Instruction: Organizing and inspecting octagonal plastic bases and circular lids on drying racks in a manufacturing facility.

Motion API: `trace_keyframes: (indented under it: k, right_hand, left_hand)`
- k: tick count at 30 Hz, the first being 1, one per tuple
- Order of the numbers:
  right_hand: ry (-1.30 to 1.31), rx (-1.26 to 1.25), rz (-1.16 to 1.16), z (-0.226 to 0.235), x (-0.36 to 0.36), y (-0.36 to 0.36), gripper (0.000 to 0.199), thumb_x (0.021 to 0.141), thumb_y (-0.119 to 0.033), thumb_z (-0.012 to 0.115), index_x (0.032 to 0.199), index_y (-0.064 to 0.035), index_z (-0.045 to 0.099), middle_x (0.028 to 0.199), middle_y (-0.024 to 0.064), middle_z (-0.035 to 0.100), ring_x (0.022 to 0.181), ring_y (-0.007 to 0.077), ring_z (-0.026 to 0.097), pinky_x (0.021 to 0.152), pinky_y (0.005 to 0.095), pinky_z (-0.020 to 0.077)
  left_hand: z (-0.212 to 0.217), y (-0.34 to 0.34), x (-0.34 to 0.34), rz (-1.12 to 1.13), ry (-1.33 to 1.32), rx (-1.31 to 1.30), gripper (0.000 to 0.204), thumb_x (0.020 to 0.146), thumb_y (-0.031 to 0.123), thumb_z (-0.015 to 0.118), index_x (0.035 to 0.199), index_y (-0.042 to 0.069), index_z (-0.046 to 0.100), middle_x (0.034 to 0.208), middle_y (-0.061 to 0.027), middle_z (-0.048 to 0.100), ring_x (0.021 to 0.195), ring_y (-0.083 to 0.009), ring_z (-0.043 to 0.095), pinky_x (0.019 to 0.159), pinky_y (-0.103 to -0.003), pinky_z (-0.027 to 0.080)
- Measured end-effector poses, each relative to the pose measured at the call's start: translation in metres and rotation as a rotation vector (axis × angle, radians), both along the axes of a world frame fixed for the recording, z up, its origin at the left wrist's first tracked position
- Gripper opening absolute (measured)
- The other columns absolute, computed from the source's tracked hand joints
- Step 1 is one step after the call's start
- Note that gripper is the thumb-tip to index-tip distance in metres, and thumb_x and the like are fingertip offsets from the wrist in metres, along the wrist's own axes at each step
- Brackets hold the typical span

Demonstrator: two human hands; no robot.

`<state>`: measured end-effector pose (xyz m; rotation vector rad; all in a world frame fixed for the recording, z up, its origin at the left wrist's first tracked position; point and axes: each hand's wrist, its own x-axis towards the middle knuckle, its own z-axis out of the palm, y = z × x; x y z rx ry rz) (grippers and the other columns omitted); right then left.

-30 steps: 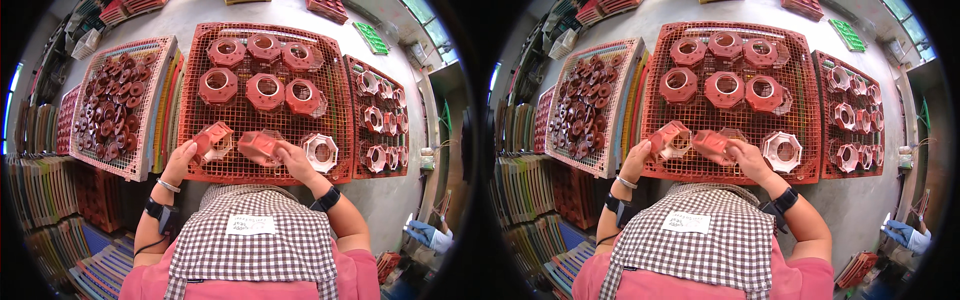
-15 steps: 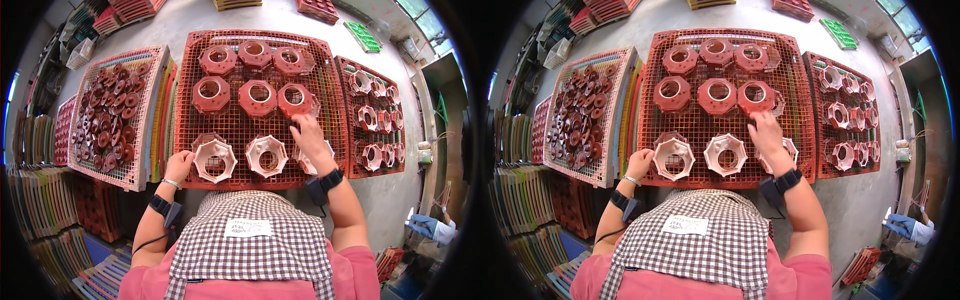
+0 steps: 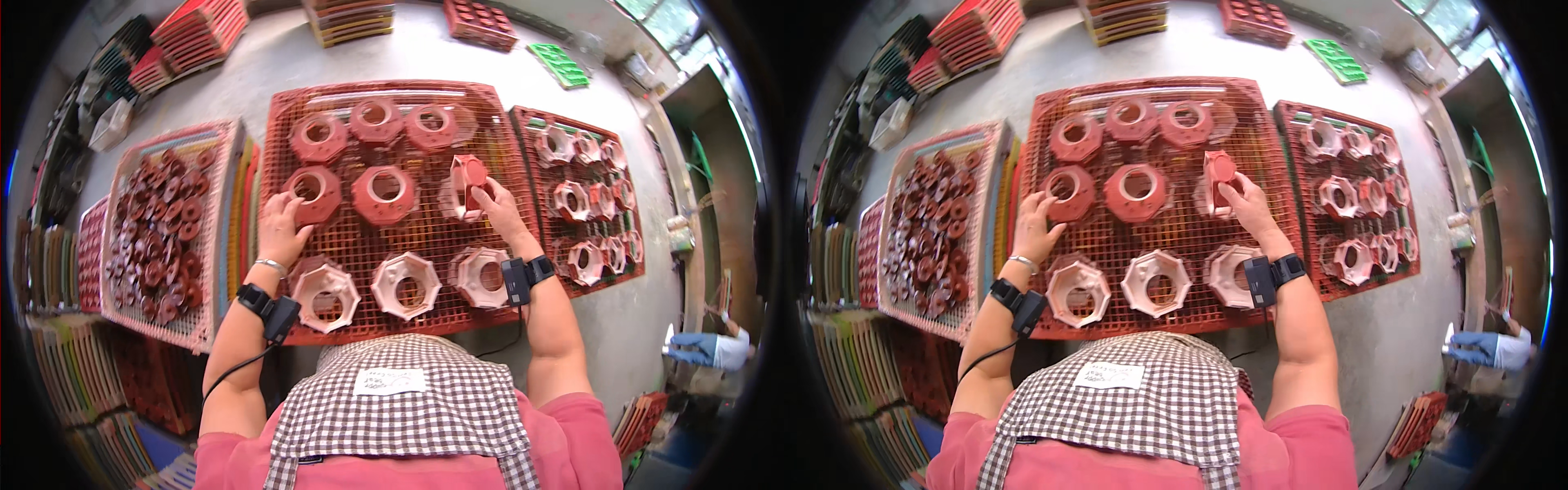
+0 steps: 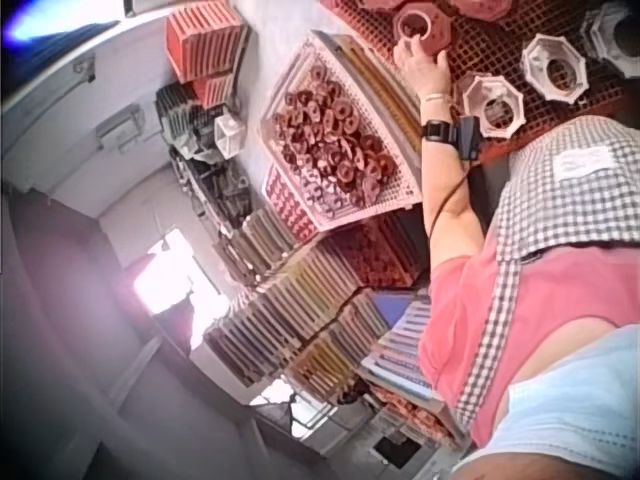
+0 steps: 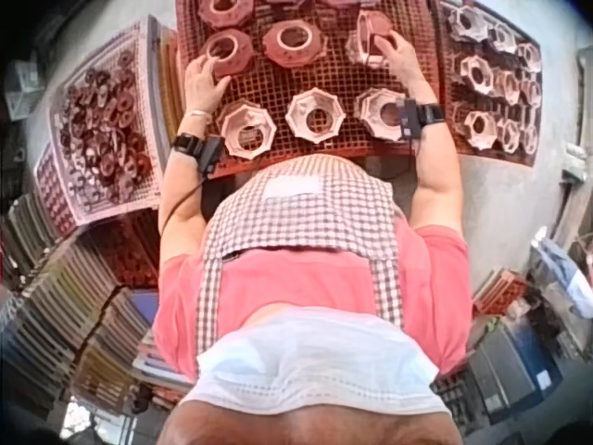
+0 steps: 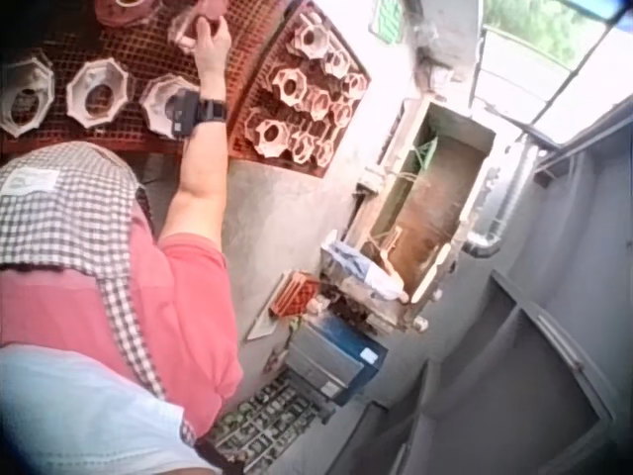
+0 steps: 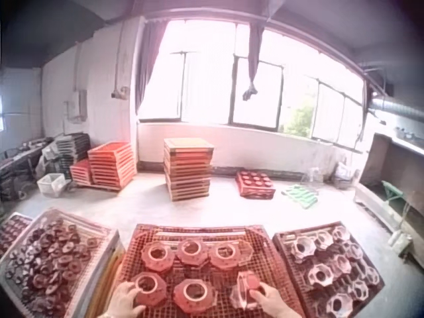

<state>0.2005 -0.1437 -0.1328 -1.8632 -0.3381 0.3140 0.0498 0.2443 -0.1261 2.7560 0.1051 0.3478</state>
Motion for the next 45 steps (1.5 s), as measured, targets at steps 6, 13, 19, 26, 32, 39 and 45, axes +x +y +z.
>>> trace_keyframes:
  k: [6, 13, 19, 26, 32, 39, 45]
  right_hand:
    - [0.511, 0.494, -0.289, -0.022, -0.009, -0.071, 0.043, 0.095, -0.043, 0.035, 0.111, -0.008, 0.053, 0.104, 0.003, 0.061, 0.094, 0.0158, 0.058, 0.082, 0.0384, 0.0479]
    - [0.502, -0.178, -0.434, -0.03, -0.018, -0.096, 0.033, 0.089, -0.027, 0.05, 0.108, -0.0004, 0.055, 0.095, 0.0095, 0.061, 0.076, 0.0184, 0.061, 0.068, 0.0323, 0.0511]
    - [-0.718, -0.536, -0.062, 0.033, -0.022, -0.006, 0.034, 0.068, -0.017, 0.07, 0.099, -0.0047, 0.062, 0.097, 0.0133, 0.061, 0.089, 0.0294, 0.057, 0.084, 0.0381, 0.0443]
    - [-0.804, -0.642, 0.479, 0.0, -0.03, 0.121, 0.057, 0.063, -0.022, 0.075, 0.114, -0.0112, 0.053, 0.111, 0.0042, 0.052, 0.112, 0.0221, 0.045, 0.095, 0.0391, 0.0338]
    - [-0.579, -0.453, 0.455, 0.014, -0.023, 0.137, 0.048, 0.071, -0.025, 0.07, 0.113, -0.008, 0.055, 0.108, 0.0093, 0.057, 0.107, 0.026, 0.049, 0.094, 0.0396, 0.0348]
    - [0.794, 0.188, 0.175, -0.011, -0.004, 0.115, 0.032, 0.094, -0.032, 0.045, 0.106, -0.0061, 0.059, 0.089, 0.0001, 0.061, 0.076, 0.0082, 0.058, 0.066, 0.0249, 0.0485]
    - [0.523, -0.009, 0.184, -0.053, 0.015, 0.094, 0.03, 0.095, -0.028, 0.042, 0.107, -0.0056, 0.058, 0.092, 0.0024, 0.062, 0.081, 0.0122, 0.06, 0.072, 0.0301, 0.0515]
  left_hand:
    - [-0.006, 0.002, 0.023, -0.015, 0.21, 0.142, 0.051, 0.062, 0.02, 0.076, 0.109, 0.014, 0.057, 0.131, -0.0123, 0.041, 0.128, -0.035, 0.029, 0.103, -0.045, 0.028]
    - [0.003, 0.021, 0.021, -0.108, 0.134, -0.001, 0.042, 0.065, 0.018, 0.074, 0.102, 0.008, 0.059, 0.125, -0.0135, 0.047, 0.123, -0.0352, 0.036, 0.101, -0.043, 0.031]
    - [0.019, 0.025, 0.008, 0.008, 0.215, -1.497, 0.042, 0.097, 0.036, 0.036, 0.112, 0.001, 0.053, 0.096, -0.0109, 0.063, 0.085, -0.0189, 0.062, 0.074, -0.03, 0.05]
    - [-0.03, 0.042, -0.003, 0.412, 0.394, -1.742, 0.048, 0.097, 0.042, 0.027, 0.119, 0.005, 0.048, 0.097, -0.0144, 0.064, 0.087, -0.0258, 0.063, 0.08, -0.044, 0.051]
    - [-0.038, 0.069, -0.007, 0.519, 0.368, -0.921, 0.034, 0.092, 0.029, 0.042, 0.107, 0.004, 0.059, 0.094, -0.0118, 0.066, 0.081, -0.0257, 0.064, 0.073, -0.038, 0.051]
    - [-0.001, 0.054, 0.067, 0.207, -0.018, -0.22, 0.034, 0.076, 0.022, 0.065, 0.105, 0.005, 0.06, 0.106, -0.0134, 0.059, 0.1, -0.0286, 0.055, 0.088, -0.036, 0.043]
    - [-0.01, 0.016, 0.137, -0.017, 0.055, 0.108, 0.063, 0.067, 0.027, 0.074, 0.123, 0.015, 0.048, 0.125, -0.0082, 0.047, 0.125, -0.0277, 0.035, 0.104, -0.044, 0.026]
